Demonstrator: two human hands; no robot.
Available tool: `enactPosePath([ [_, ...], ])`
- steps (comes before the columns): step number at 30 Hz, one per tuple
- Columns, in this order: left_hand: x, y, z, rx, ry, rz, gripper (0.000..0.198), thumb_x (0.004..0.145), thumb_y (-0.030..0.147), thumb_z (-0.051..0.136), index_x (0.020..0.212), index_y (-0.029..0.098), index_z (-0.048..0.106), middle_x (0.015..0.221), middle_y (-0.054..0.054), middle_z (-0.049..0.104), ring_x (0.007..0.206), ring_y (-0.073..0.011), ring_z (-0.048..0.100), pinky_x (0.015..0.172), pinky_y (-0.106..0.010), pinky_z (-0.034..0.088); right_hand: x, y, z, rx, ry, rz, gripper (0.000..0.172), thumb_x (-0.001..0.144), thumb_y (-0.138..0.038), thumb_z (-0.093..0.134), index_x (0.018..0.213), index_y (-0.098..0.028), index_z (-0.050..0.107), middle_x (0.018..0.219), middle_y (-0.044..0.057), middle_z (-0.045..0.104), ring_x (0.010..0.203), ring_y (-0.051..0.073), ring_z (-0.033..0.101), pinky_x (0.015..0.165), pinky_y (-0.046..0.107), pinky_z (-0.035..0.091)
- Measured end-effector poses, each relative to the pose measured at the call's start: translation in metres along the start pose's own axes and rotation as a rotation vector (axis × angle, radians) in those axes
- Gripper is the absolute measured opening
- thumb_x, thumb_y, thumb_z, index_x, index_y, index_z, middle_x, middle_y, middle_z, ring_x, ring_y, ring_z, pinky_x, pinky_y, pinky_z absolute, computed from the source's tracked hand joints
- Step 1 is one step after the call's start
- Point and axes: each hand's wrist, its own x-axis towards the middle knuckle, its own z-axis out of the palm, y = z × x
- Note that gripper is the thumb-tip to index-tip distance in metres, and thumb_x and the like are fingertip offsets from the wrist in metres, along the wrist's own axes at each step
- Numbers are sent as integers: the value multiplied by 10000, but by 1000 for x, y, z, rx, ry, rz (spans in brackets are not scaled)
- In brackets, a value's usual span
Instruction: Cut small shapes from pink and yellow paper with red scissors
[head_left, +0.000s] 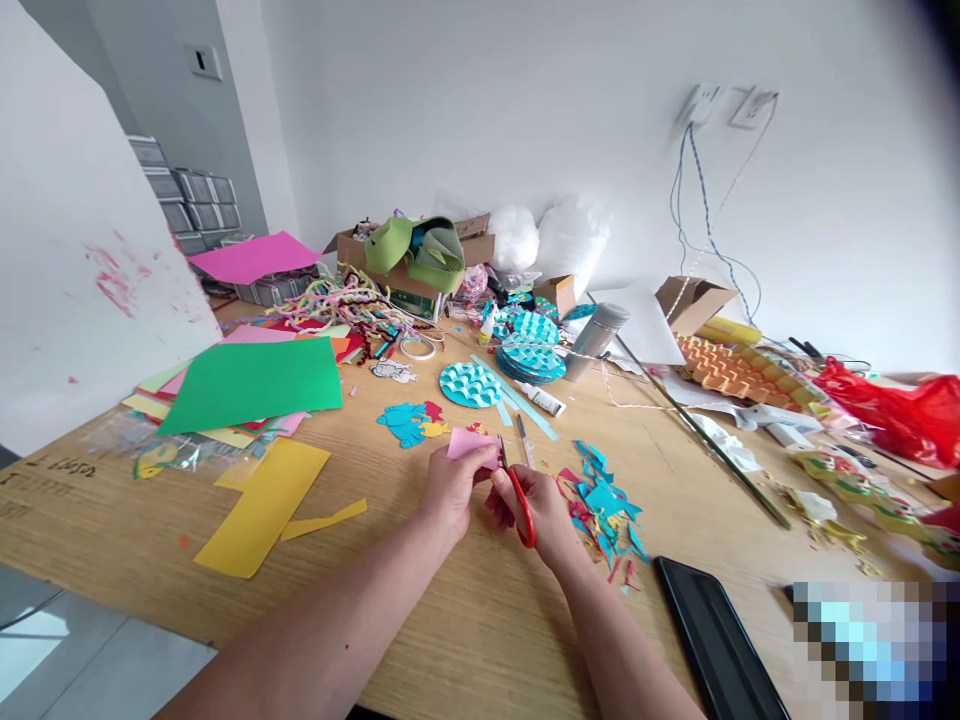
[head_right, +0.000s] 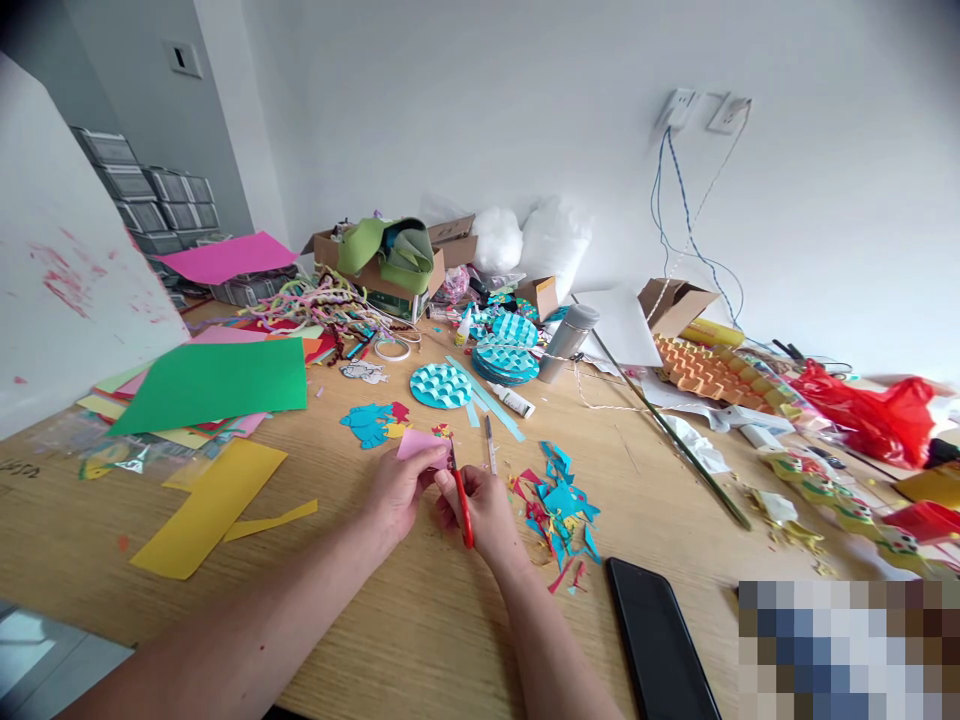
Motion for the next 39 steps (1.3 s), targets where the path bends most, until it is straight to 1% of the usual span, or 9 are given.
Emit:
enactPosePath([
  [6,0,0,0,-18,4,-6,163,504,170,776,638,119,698,616,-31,653,580,-125,594,569,-229,467,-2,-2,0,10,-10,-2,499,730,-634,646,592,-167,537,473,20,598,370,117,528,381,211,408],
  [13,-1,0,1,-28,-33,-5,136,522,176,768,620,122,691,606,-27,641,577,-124,589,569,-232,469,-4,-5,0,10,-13,-10,517,747,-646,620,589,-159,547,452,15,576,381,123,534,391,216,412],
  [18,-3,2,1,-13,-30,-5,117,511,166,749,600,126,684,585,-25,631,562,-127,584,539,-227,449,-3,-5,1,26,-9,-4,514,738,-644,630,591,-160,539,468,19,583,385,126,542,383,215,398],
  [24,-4,1,2,8,-37,-2,85,538,179,720,585,132,667,572,-20,617,542,-121,568,516,-221,429,-2,-3,0,25,8,14,510,697,-643,668,575,-170,521,474,15,587,371,119,531,369,211,397],
  [32,-2,0,0,20,-15,5,107,530,184,729,598,132,664,581,-24,621,546,-124,568,515,-226,427,-1,0,-1,20,15,37,511,665,-654,683,572,-187,496,484,17,600,359,126,533,357,222,402],
  [39,-2,1,1,23,-22,4,104,534,182,730,594,127,665,574,-20,616,549,-121,566,526,-228,432,-2,0,-2,32,2,35,514,672,-657,680,588,-185,495,485,16,599,372,128,540,365,219,397],
])
